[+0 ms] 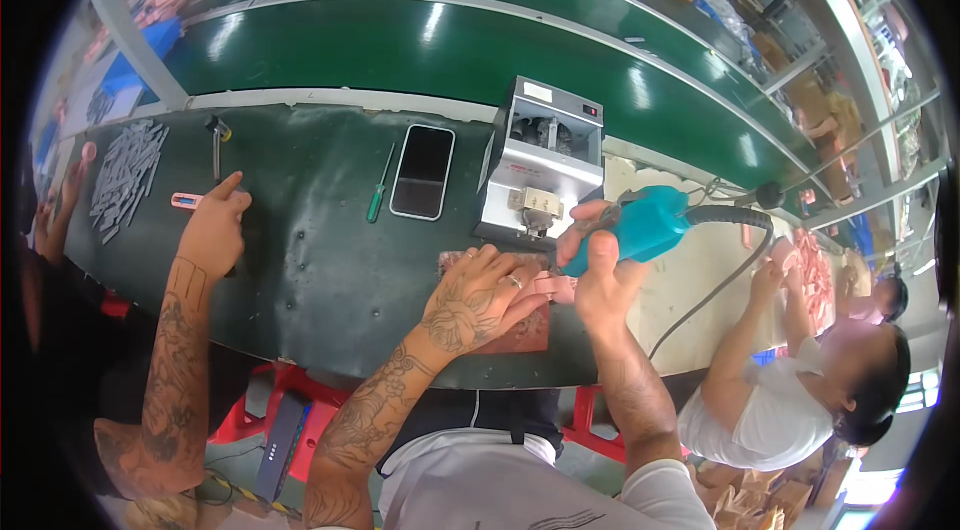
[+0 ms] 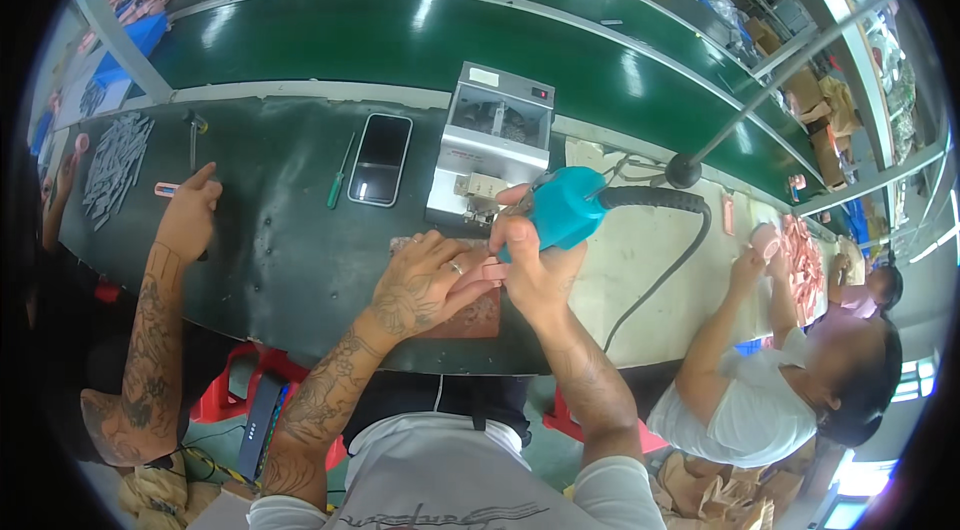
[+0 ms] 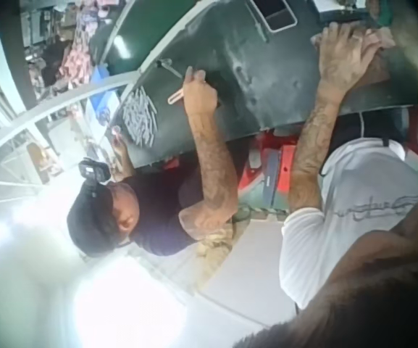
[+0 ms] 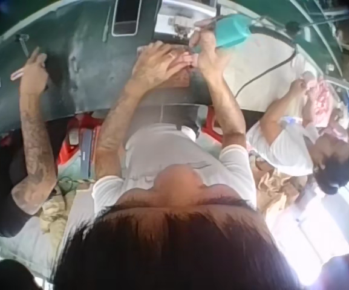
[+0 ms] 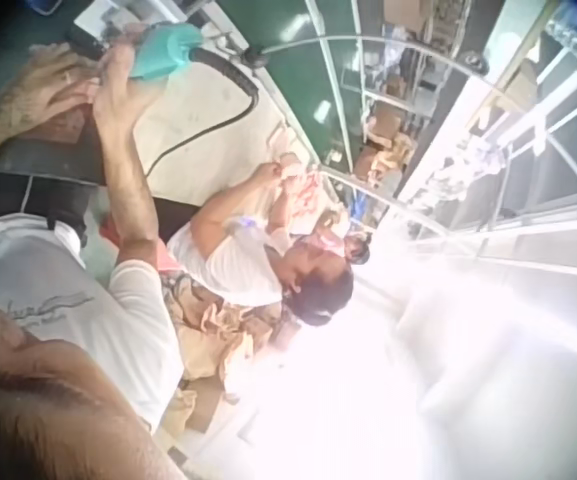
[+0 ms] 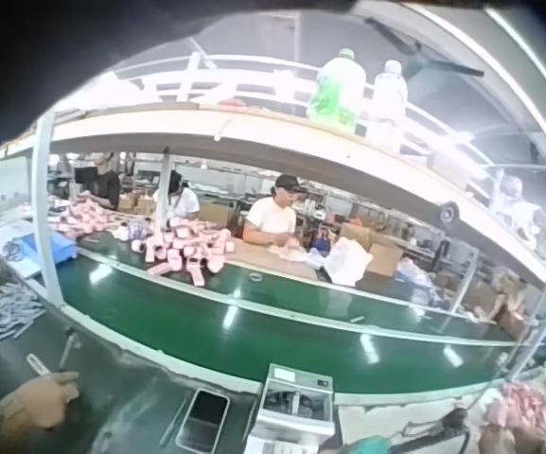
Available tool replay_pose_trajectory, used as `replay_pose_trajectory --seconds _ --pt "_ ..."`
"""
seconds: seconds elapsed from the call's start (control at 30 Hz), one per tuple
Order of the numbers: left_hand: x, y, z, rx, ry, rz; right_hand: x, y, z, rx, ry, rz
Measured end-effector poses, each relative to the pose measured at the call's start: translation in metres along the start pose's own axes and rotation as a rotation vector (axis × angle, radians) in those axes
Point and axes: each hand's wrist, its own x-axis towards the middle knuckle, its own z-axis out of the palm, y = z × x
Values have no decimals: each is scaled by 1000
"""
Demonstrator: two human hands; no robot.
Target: The person assembles small handheld fans by holding plastic fan components together by hand, fastening them with screws using an electric screwdriver, and placing the assembled fans on the table.
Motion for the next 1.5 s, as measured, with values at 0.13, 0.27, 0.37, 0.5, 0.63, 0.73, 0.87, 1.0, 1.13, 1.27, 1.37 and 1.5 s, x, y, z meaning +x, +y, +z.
replay_pose_trajectory --seconds 0.13,0.27,0.37,0.5,0.63,0.73,0.87,1.0,1.13,1.27,1.37,1.5 --pt "0 1 0 -5 -13 -4 -3 1 -2 -17 5 44" --pt "-1 1 2 21 -28 -1 -4 10 -6 0 8 70" --pt "1 -1 4 52 -79 23 -4 13 -5 -11 -6 71" --pt "6 3 0 68 -107 12 -2 14 -2 -8 -37 73" --pt "6 2 0 62 -69 19 -2 17 -2 -14 -48 59" --pt "3 0 0 54 -65 21 0 15 -1 -19 -47 77" --pt "-2 -2 1 9 -90 -42 14 7 5 27 -9 70" --pt "-4 -1 -1 1 -100 -51 32 15 26 93 39 -163" --pt "-2 0 -1 -20 -130 -74 30 38 25 49 -84 -242" --pt "-2 0 -3 -17 -147 -81 30 23 25 47 -74 -77" --pt "-5 -2 2 -26 -1 -37 18 13 24 159 19 -38" --pt "-2 -5 0 -5 -25 -12 -2 -12 -1 93 -3 32"
